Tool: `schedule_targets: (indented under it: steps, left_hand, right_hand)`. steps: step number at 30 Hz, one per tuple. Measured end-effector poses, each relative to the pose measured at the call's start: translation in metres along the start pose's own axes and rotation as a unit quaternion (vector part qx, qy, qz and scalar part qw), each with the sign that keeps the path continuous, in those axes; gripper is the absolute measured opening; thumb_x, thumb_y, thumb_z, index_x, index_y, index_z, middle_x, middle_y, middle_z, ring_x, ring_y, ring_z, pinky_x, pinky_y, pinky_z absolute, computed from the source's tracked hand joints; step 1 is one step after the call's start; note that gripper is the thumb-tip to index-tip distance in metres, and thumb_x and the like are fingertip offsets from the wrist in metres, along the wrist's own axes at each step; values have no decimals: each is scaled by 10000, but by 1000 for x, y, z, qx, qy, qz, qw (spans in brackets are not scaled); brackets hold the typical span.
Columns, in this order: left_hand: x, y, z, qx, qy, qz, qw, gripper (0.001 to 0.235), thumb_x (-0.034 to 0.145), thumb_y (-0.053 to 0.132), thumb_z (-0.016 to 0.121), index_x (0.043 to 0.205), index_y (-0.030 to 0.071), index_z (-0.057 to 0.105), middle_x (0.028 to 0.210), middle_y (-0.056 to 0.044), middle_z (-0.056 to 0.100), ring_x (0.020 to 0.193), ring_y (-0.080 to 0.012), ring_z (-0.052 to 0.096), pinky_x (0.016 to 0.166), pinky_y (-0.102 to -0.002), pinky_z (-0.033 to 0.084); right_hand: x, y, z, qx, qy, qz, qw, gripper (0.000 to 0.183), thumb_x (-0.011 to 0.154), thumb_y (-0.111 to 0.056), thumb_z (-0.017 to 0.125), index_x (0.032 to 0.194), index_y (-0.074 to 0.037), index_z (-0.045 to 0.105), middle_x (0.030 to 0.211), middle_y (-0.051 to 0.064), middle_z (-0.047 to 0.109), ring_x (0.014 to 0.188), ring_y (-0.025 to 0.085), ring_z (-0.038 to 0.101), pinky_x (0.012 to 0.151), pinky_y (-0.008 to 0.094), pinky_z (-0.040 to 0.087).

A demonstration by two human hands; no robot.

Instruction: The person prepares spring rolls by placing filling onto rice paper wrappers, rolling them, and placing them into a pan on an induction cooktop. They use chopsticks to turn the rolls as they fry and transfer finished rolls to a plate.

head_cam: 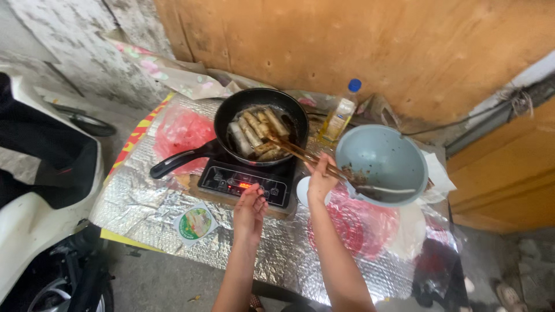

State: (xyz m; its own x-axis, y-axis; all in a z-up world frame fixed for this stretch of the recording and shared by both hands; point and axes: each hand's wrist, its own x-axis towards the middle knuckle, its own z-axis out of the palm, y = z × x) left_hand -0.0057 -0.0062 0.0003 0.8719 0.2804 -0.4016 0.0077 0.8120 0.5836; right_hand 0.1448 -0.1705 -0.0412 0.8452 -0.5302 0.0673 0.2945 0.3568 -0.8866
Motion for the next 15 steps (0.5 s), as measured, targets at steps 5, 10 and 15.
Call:
schedule_targets:
  steps: [5,10,15]
  left_hand:
    - [1,-14,10,4,-13,-22,1000,237,967,108,616,1195,79,674,959,-8,701,805,-108,634,748,-294,546]
    - [-8,-51,49,23,-18,-20,999,214,977,137,635,1181,87,677,963,-2,695,804,-101,633,760,-289,548]
    - [-29,-153,112,30,-68,-46,996,192,974,143,640,1151,87,687,971,11,696,811,-92,642,758,-278,546]
  right_hand:
    - [6,-14,-12,66,31,39,997,287,1042,-201,586,1184,46,622,1101,158,672,921,246,724,730,404,685]
    - [42,-47,-69,189,78,125,971,228,981,-209,614,1145,-50,628,1123,57,691,888,204,711,758,495,665]
    - [96,-89,-207,232,64,76,968,201,1087,-202,652,1191,-30,649,979,90,662,769,176,641,805,502,669]
